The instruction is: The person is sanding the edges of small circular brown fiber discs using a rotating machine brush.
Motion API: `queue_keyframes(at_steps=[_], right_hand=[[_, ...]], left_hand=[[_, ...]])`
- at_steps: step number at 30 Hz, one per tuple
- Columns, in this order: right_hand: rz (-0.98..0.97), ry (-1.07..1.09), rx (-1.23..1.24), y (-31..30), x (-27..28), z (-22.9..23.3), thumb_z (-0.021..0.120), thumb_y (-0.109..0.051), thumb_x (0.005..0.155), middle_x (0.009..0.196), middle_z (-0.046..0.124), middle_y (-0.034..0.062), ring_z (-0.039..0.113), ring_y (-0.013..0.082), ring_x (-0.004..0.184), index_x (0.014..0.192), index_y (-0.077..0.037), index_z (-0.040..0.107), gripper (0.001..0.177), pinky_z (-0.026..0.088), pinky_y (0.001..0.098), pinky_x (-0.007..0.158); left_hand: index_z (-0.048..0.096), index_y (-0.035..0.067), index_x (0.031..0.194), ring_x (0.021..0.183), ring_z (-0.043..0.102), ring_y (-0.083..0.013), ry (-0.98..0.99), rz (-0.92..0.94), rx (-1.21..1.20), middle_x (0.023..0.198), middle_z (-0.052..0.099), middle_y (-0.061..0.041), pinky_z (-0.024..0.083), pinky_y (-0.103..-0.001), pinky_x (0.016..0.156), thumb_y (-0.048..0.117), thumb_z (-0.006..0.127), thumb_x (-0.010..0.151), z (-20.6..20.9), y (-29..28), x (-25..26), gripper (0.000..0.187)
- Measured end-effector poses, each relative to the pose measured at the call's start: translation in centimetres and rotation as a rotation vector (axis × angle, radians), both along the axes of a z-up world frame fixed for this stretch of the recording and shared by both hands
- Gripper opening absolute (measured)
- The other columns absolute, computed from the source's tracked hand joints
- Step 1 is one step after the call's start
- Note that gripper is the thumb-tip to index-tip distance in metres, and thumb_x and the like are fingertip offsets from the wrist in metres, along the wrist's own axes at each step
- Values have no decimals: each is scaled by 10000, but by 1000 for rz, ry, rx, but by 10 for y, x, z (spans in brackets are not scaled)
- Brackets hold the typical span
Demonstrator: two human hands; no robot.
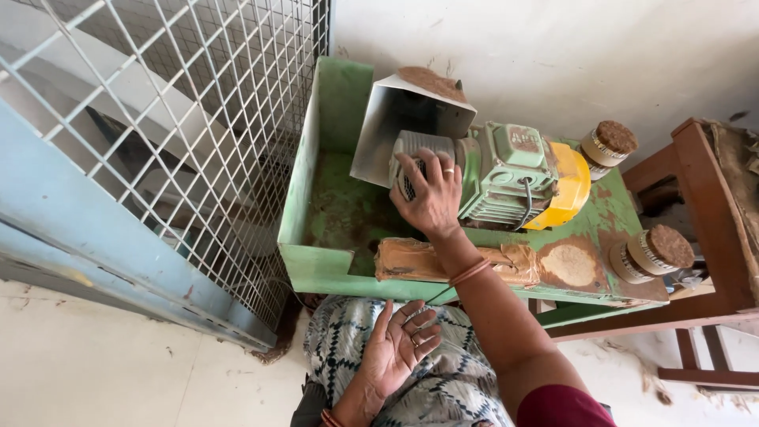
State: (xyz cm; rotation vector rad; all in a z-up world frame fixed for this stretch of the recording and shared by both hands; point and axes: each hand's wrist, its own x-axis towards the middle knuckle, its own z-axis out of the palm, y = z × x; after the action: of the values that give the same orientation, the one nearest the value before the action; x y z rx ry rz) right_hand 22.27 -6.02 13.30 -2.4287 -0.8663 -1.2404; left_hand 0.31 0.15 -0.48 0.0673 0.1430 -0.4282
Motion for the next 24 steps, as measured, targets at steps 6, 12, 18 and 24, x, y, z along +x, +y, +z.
queue_keyframes(at_steps=[6, 12, 18, 24], right_hand=[[-17, 6, 23, -1, 24, 20, 808, -300, 757, 1214, 580, 46, 539, 315, 1151, 1290, -219, 692, 552, 445, 482, 963], [29, 78, 106, 21, 36, 32, 793, -287, 802, 1201, 614, 30, 571, 303, 1126, 1269, -236, 709, 477, 473, 453, 945], [20, 65, -18, 6, -17, -1, 787, -279, 769, 1205, 599, 61, 554, 330, 1119, 1268, -204, 702, 511, 467, 471, 930], [-34, -17, -32, -6, 20, 13, 791, -284, 795, 1212, 579, 60, 533, 333, 1142, 1307, -199, 691, 528, 444, 487, 962]], left_hand=[[588, 40, 1311, 1066, 697, -303, -18, 14, 23, 1197, 705, -145, 558, -455, 1012, 536, 468, 1018, -2, -3, -2, 588], [591, 36, 1307, 1060, 696, -302, -17, 15, 39, 1194, 706, -143, 559, -456, 1016, 536, 470, 1009, 1, -2, 2, 594], [587, 39, 1314, 1061, 694, -300, -8, 9, 11, 1202, 705, -144, 559, -456, 1006, 537, 470, 1012, -3, -1, 1, 594], [582, 32, 1315, 1065, 696, -297, -32, 23, 15, 1197, 703, -147, 565, -455, 1008, 536, 478, 1018, 0, -2, -1, 594]])
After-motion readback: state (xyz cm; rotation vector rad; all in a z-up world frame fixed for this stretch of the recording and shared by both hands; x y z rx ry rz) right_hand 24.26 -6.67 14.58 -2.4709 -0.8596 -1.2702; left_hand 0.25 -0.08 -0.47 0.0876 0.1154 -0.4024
